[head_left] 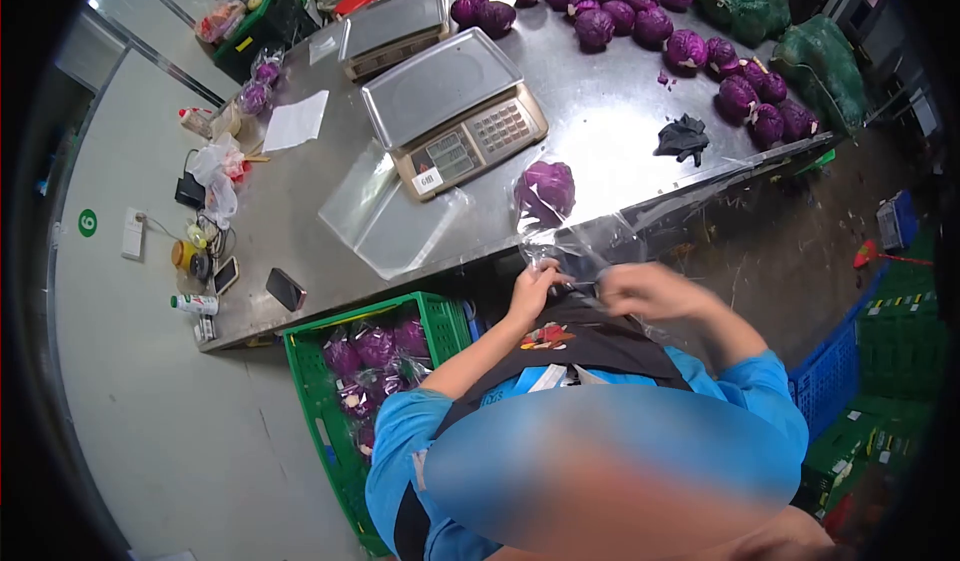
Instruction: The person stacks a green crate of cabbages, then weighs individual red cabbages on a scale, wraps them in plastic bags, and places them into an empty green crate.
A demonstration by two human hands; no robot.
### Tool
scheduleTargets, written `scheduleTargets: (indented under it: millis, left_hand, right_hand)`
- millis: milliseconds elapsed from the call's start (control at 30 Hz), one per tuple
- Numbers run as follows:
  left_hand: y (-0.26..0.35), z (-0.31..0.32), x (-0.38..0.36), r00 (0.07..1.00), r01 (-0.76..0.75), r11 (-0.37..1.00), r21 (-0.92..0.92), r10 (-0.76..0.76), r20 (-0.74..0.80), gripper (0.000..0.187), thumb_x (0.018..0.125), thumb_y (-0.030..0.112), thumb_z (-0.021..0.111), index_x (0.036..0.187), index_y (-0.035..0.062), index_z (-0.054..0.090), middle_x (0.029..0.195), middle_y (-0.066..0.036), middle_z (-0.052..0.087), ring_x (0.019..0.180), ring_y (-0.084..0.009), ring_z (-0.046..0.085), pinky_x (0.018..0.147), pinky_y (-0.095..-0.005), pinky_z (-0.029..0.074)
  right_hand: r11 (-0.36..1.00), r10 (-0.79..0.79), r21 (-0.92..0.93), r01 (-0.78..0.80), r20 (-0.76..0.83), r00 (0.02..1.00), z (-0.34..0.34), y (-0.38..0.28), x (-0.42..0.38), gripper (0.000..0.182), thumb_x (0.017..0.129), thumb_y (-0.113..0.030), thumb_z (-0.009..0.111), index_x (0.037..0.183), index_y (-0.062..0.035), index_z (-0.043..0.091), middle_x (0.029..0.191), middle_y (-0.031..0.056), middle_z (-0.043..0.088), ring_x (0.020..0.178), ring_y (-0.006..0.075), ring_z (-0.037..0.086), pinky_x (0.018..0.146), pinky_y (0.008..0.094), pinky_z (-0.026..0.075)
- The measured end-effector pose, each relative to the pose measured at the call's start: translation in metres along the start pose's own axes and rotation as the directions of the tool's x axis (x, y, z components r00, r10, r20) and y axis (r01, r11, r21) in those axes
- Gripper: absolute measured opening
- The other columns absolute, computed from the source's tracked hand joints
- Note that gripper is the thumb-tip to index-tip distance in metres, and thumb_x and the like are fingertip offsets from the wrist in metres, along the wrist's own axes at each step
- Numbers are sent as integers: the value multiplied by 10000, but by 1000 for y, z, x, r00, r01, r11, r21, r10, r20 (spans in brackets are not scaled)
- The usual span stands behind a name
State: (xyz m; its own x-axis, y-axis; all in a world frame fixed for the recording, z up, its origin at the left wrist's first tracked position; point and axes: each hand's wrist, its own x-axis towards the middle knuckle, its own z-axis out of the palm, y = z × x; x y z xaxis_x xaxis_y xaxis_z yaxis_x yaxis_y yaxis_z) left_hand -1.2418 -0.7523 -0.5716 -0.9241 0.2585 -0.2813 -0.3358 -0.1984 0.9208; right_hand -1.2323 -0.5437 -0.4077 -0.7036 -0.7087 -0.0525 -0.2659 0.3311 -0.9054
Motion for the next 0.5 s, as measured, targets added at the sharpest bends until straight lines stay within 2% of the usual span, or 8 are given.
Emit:
scheduleTargets:
  millis: [67, 167, 200, 233, 267, 333, 400, 500]
  left_hand:
    - [19, -15, -25, 994, -112, 902, 416, 107, 34, 269, 853, 95, 433, 1096, -16, 466, 696, -55, 625, 746, -150, 564, 811, -269, 366]
    - [22, -50, -61, 689, -620, 274, 735, 639, 343, 383, 770, 16, 477, 1149, -28, 448, 674, -44, 612, 620, -198, 531, 718, -318, 394]
    - [15, -66, -66, 621, -649, 188, 737, 691, 371, 367, 756, 41, 512, 1116, -21, 484, 668, -43, 575, 681, -209, 533, 689, -346, 396]
    - [5, -82, -61, 681, -585, 304, 752, 688, 252, 387, 750, 56, 532, 1125, -24, 473, 685, -49, 567, 698, -224, 526, 698, -336, 392]
    - [-3, -94, -58, 734, -511, 422, 749, 668, 124, 411, 745, 71, 551, 1133, -28, 461, 703, -55, 558, 714, -239, 519, 707, -326, 388]
    - [15, -94, -29, 817, -212, 421, 882, 571, -76, 492, 733, 136, 615, 1158, -13, 417, 812, -63, 590, 846, -241, 530, 810, -367, 351]
    - [23, -76, -1, 695, -212, 139, 967, 717, 49, 609, 686, 216, 669, 1199, 37, 393, 999, -82, 568, 1009, -235, 488, 890, -390, 293]
    - [45, -41, 35, 758, -470, 89, 878, 550, 350, 477, 688, 245, 658, 1117, 109, 500, 1134, -83, 535, 1149, -269, 408, 927, -410, 266]
  right_hand:
    - [946, -114, 252, 204, -330, 937, -52, -40, -54, 182, 673, -59, 597, 550, -28, 466, 578, 75, 505, 481, 151, 489, 450, 263, 396]
    - [544, -389, 509, 668, -552, 737, -107, 32, -122, 242, 694, -100, 567, 497, -95, 426, 569, 63, 514, 349, 121, 415, 337, 206, 325]
    - [895, -67, 361, 262, -474, 878, -117, 65, -121, 150, 706, -104, 572, 627, -53, 455, 657, 77, 539, 449, 153, 466, 425, 248, 379]
    - [956, 295, 151, -253, -470, 832, -119, 97, -117, 139, 719, -109, 577, 757, -12, 485, 744, 92, 565, 550, 186, 516, 512, 291, 433]
    - [700, 577, -59, -712, -540, 612, -117, 120, -114, 222, 732, -114, 581, 887, 30, 514, 832, 106, 590, 650, 218, 567, 599, 333, 487]
    - [759, 457, -148, -634, -573, 681, -89, 153, -83, 391, 679, -117, 636, 1009, 0, 463, 996, 136, 493, 828, 257, 495, 725, 345, 426]
    - [836, 193, -312, -452, -604, 773, -59, 160, -34, 786, 573, -124, 747, 1255, -60, 362, 1323, 196, 299, 1183, 334, 350, 976, 368, 304]
    - [805, -116, -567, -176, -441, 890, -38, 128, 54, 672, 583, -94, 735, 1192, -111, 451, 1307, 184, 330, 1142, 331, 395, 943, 367, 340]
